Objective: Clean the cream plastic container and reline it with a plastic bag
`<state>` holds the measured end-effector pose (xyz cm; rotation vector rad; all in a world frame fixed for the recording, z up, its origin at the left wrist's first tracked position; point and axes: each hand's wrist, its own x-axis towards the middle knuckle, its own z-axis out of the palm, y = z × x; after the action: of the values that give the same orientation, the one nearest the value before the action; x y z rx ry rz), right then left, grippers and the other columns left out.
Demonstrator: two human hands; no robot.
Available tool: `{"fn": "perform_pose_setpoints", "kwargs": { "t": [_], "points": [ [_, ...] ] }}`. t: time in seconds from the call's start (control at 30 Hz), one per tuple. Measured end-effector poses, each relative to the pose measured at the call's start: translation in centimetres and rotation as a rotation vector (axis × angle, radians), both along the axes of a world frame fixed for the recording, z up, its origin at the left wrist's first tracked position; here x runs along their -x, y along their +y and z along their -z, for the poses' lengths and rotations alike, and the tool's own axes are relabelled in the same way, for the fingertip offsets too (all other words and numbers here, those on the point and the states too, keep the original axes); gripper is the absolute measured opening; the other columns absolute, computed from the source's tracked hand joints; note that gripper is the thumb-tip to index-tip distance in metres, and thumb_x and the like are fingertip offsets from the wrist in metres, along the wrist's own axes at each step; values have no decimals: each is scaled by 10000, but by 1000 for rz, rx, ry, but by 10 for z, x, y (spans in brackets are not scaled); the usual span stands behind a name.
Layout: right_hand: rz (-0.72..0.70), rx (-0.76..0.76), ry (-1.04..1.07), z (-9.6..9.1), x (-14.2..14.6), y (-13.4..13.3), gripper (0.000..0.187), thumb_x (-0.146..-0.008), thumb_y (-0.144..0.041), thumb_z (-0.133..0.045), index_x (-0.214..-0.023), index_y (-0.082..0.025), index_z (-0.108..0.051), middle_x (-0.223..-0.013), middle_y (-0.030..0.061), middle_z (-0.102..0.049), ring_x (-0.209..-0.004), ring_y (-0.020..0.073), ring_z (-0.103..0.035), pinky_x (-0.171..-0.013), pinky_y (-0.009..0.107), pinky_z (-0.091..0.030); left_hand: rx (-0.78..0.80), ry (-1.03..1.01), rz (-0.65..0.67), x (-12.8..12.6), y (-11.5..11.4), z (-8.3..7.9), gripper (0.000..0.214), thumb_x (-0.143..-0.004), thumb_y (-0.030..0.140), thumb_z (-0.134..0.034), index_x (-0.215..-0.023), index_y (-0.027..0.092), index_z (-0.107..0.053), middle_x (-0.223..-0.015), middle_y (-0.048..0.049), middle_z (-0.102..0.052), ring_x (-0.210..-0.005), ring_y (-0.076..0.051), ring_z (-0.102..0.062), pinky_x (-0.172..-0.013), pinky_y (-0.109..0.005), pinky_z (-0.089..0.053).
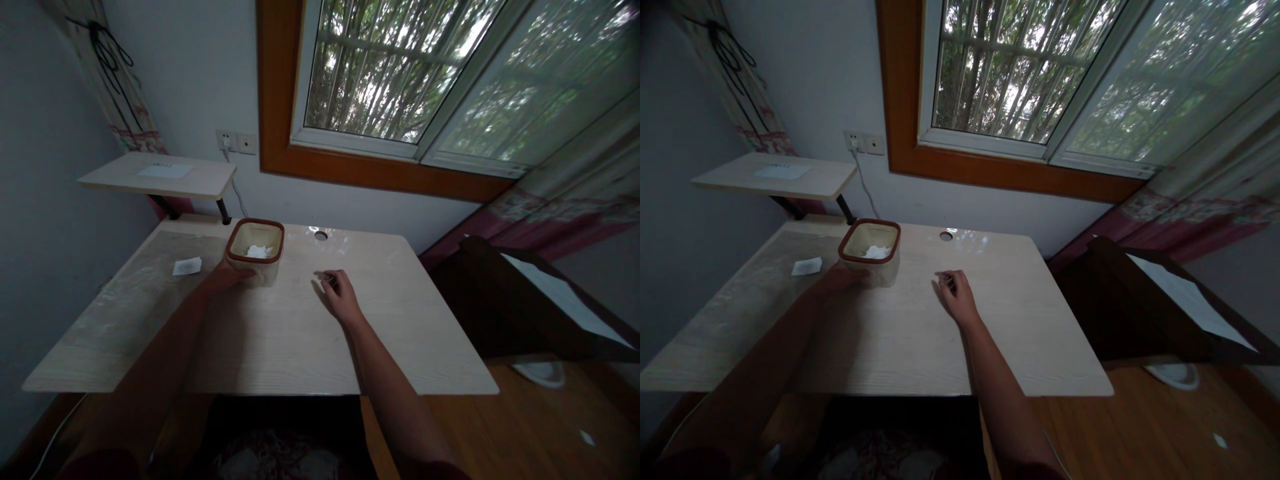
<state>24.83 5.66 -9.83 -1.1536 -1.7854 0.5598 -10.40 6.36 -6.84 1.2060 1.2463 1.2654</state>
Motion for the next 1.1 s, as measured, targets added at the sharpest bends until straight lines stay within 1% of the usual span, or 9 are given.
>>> {"fn": "perform_pose_setpoints", "kwargs": {
  "t": [0.1, 0.23, 0.4, 0.5, 0.63, 0.77, 0.83, 0.93, 1.1],
  "points": [
    [-16, -6, -6, 2, 0, 1, 252, -933, -349, -596, -1154, -237, -642, -1041, 81, -625, -907, 205, -601, -843, 377, -498, 13, 29, 4, -1, -1, -2, 769, -432, 367, -954, -1119, 144, -691, -1196, -172, -718, -1269, -378, -586, -1133, -550, -417],
    [-26, 7, -1, 2, -1, 0, 248, -941, -330, -593, -1166, -236, -640, -1043, 81, -622, -895, 200, -608, -837, 378, -505, 3, 96, 24, -2, 0, 1, 738, -460, 387, -946, -1116, 153, -703, -1197, -169, -722, -1260, -378, -594, -1140, -543, -417],
    [-25, 9, 0, 2, -1, 0, 247, -946, -346, -592, -1156, -224, -638, -1053, 91, -630, -911, 209, -611, -841, 389, -513, -74, 61, 100, -13, 2, 10, 836, -495, 380, -942, -1240, 134, -653, -1323, -182, -659, -1317, -379, -547, -1170, -541, -380],
    [-26, 7, 7, 4, -2, 0, 248, -945, -346, -594, -1160, -226, -630, -1075, 94, -630, -942, 217, -611, -858, 401, -515, -80, 65, 139, -22, 3, 17, 887, -521, 361, -940, -1311, 128, -610, -1352, -194, -637, -1328, -381, -536, -1172, -544, -372],
    [-45, 9, 14, 4, -1, 0, 244, -945, -343, -596, -1162, -235, -621, -1101, 93, -627, -966, 223, -610, -872, 413, -516, -81, 46, 185, -33, 6, 22, 910, -539, 367, -937, -1336, 106, -583, -1331, -211, -644, -1316, -393, -542, -1150, -592, -372],
    [-59, 9, 8, 3, -1, -1, 248, -944, -344, -596, -1170, -243, -618, -1094, 88, -629, -952, 220, -611, -863, 418, -520, -159, 77, 177, -47, 10, 23, 926, -524, 343, -937, -1347, 121, -574, -1359, -190, -626, -1367, -376, -492, -1202, -592, -290],
    [-60, 6, 10, 2, -1, -1, 242, -943, -343, -598, -1163, -243, -619, -1081, 85, -627, -947, 219, -609, -856, 416, -522, -205, 104, 163, -55, 12, 23, 1002, -519, 342, -935, -1404, 128, -516, -1405, -186, -590, -1384, -367, -472, -1216, -581, -272],
    [-58, 4, 10, 3, -1, 0, 238, -944, -349, -598, -1156, -244, -618, -1069, 83, -623, -942, 218, -607, -855, 419, -524, -257, 112, 201, -67, 13, 24, 1153, -524, 346, -935, -1503, 113, -372, -1476, -214, -515, -1396, -367, -454, -1208, -562, -295],
    [-56, 11, 30, 5, -2, 1, 266, -947, -381, -599, -1182, -256, -604, -1116, 91, -616, -966, 220, -604, -882, 445, -529, -263, 88, 242, -78, 16, 27, 1261, -536, 355, -938, -1569, 137, -248, -1524, -229, -453, -1416, -382, -426, -1188, -544, -337]
  ]
}}
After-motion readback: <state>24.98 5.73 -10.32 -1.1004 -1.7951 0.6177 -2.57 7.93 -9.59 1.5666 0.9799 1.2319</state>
